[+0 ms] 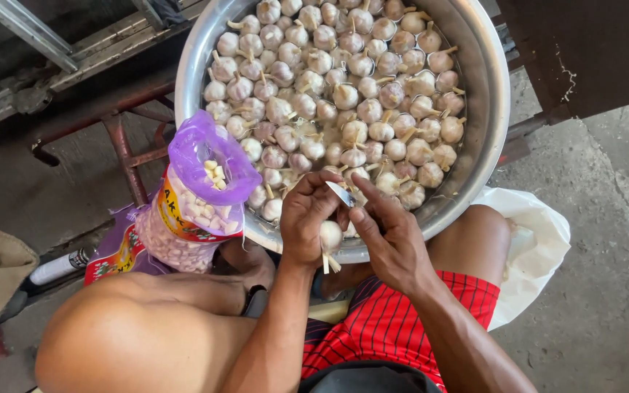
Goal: Peeling garlic bulbs manually using a knife to trim the ends.
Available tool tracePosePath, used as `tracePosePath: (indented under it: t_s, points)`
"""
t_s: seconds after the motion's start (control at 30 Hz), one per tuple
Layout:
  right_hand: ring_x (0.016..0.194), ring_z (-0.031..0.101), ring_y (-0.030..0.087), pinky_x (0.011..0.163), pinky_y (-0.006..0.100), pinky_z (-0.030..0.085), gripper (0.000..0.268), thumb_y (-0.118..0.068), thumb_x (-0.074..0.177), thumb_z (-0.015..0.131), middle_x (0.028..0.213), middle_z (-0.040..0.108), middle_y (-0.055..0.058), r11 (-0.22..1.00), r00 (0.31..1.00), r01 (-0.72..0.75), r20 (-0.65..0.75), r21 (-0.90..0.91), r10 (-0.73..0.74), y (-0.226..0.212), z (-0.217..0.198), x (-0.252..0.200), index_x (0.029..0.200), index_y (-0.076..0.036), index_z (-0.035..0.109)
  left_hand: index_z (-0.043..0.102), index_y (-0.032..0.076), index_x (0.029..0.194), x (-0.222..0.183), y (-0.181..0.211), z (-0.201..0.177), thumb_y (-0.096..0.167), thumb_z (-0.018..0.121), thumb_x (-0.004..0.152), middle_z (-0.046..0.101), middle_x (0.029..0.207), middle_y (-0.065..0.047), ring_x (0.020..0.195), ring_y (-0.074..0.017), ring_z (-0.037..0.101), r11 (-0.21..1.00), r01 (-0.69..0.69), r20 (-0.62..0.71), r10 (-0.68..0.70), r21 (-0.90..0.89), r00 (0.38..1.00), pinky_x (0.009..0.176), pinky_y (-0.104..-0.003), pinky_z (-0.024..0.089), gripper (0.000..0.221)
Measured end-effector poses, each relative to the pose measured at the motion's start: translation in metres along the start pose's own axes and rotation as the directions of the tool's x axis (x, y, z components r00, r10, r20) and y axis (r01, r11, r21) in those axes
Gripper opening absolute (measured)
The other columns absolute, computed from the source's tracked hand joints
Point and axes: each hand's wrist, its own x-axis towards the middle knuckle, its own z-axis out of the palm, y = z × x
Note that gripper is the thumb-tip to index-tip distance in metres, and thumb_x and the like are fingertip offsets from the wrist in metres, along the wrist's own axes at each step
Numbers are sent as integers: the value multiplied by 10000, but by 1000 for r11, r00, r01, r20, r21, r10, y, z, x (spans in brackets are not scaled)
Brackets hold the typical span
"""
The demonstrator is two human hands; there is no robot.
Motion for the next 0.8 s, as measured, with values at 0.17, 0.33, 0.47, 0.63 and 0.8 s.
tracePosePath:
  t_s: [0.17, 0.33, 0.47, 0.63, 0.8]
  points:
    - [685, 551, 105, 645, 291, 482, 453, -146, 1002, 614, 705, 634, 50, 997, 999, -47, 1, 64, 47, -11, 1, -6, 1450, -74, 597, 617, -105, 1112, 0, -7, -13, 50, 701, 903, 634, 718, -210, 470, -223, 632, 999, -40, 13, 39, 7, 999, 453, -285, 524, 273]
    - [718, 562, 103, 669, 290, 497, 433, -145, 1003, 620, 716, 621, 58, 994, 999, -50, -13, 93, 52, -13, 3, -8, 1429, -68, 618, 619, -114, 1114, -3, -5, -7, 42, 742, 892, 641, 726, -217, 481, -224, 638, 999, -50, 1, 50, 16, 999, 452, -286, 536, 298]
    - [754, 575, 95, 700, 289, 518, 419, -142, 997, 634, 748, 650, 65, 988, 997, -59, -36, 143, 65, -14, 2, -9, 1408, -60, 639, 626, -110, 1076, -7, -4, -5, 65, 723, 917, 690, 808, -246, 517, -185, 654, 999, -33, 15, 33, 24, 999, 483, -260, 547, 256]
    - [767, 590, 77, 723, 281, 536, 406, -135, 981, 658, 775, 715, 70, 970, 994, -86, -45, 229, 99, -17, 2, -10, 1379, -50, 661, 630, -130, 1059, -8, -2, -3, 51, 725, 920, 703, 818, -255, 524, -180, 663, 998, -44, 21, 43, 38, 999, 490, -262, 557, 248]
    - [656, 514, 49, 569, 211, 461, 325, -119, 990, 660, 706, 617, 51, 927, 991, -101, -43, 361, 125, -18, 4, -10, 1293, -4, 682, 666, -125, 1033, -9, 11, 4, 16, 758, 901, 671, 742, -204, 518, -156, 610, 983, -106, 83, 95, 149, 992, 474, -262, 518, 214]
